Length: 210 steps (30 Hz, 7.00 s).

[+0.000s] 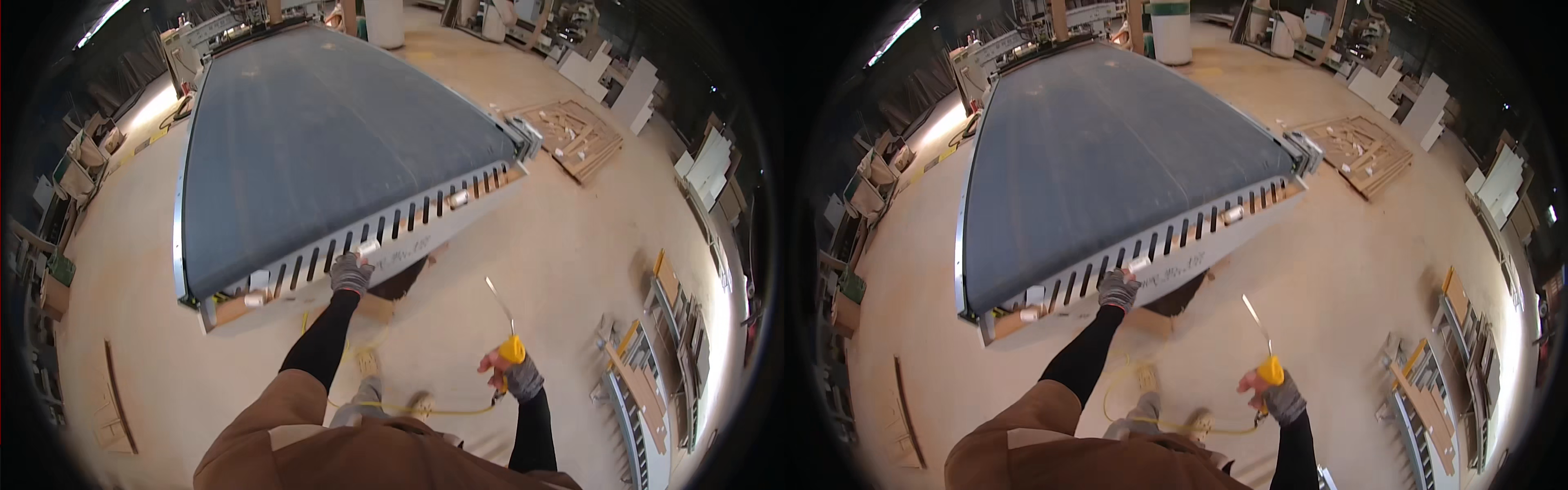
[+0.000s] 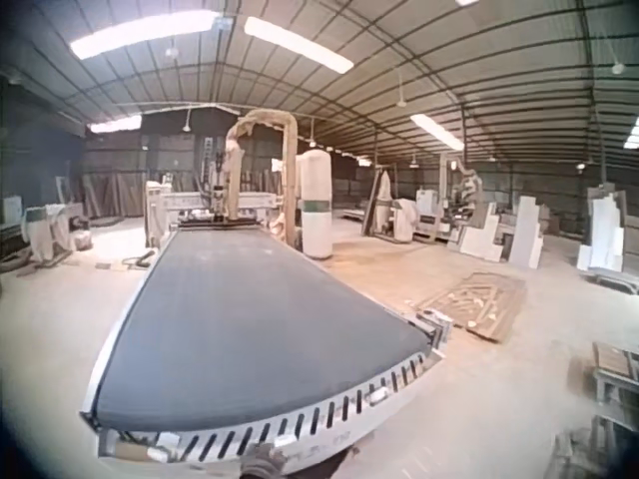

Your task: The person transfers wooden boards from a conveyor table onto a roller rack, handles a strip of labels, and unscrews and reattaches the lid on a water bottle.

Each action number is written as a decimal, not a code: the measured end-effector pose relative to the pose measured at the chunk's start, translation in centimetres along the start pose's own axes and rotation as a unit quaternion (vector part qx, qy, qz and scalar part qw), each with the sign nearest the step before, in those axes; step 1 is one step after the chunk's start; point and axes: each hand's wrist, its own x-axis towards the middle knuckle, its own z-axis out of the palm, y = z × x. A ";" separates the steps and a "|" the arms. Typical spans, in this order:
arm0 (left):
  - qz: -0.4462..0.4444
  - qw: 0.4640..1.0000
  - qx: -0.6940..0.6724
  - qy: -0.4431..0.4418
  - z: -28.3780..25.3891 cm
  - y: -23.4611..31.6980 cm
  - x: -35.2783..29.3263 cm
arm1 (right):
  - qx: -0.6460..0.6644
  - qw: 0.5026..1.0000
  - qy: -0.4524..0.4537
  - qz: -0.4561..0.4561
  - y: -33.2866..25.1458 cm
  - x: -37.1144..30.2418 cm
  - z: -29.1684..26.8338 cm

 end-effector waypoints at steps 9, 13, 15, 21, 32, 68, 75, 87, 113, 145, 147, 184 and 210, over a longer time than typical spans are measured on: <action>-0.162 0.957 0.051 -0.236 3.4 6.7 6.9 | -0.154 0.974 0.083 0.146 -2.6 2.4 8.8; -0.210 0.954 0.040 -0.212 3.2 4.2 8.1 | -0.142 0.977 0.120 0.100 -4.8 8.6 9.5; -0.204 0.957 0.046 -0.201 3.0 4.1 8.1 | -0.116 0.982 0.142 0.055 -7.9 11.3 10.2; -0.148 0.984 -0.061 -0.075 2.6 -0.4 5.4 | -0.051 0.989 0.135 -0.036 -9.9 21.7 5.4; -0.434 0.450 -0.758 0.187 -7.2 -6.5 -9.7 | -0.140 0.968 -0.210 -0.011 -9.9 30.2 0.5; -0.443 0.364 -0.797 0.191 -4.0 3.1 -20.4 | -0.429 0.788 -0.248 -0.366 3.5 17.9 13.4; -0.522 0.421 -0.734 0.107 -4.7 1.7 -20.7 | -0.299 0.860 -0.360 -0.205 0.3 19.5 12.9; -0.201 0.416 -0.871 -0.169 -9.3 3.9 -22.6 | 0.071 0.949 -0.291 0.101 -6.9 21.0 7.3; -0.184 0.545 -0.817 0.038 -13.5 -2.0 -23.4 | -0.078 0.995 -0.001 0.057 5.5 31.3 -4.5; -0.231 0.720 -0.631 -0.172 -9.7 3.7 -17.4 | -0.258 0.880 -0.388 -0.092 1.0 22.0 11.3; -0.232 0.767 -0.572 -0.175 -9.4 4.4 -17.1 | -0.305 0.875 -0.357 -0.120 1.8 22.7 10.6; -0.011 0.987 0.153 -0.042 5.2 8.0 -3.5 | -0.043 0.964 -0.084 0.247 5.7 32.6 -7.5; -0.783 0.615 0.002 -0.092 9.9 15.5 -63.4 | -0.129 0.931 -0.301 -0.158 -3.9 31.6 3.5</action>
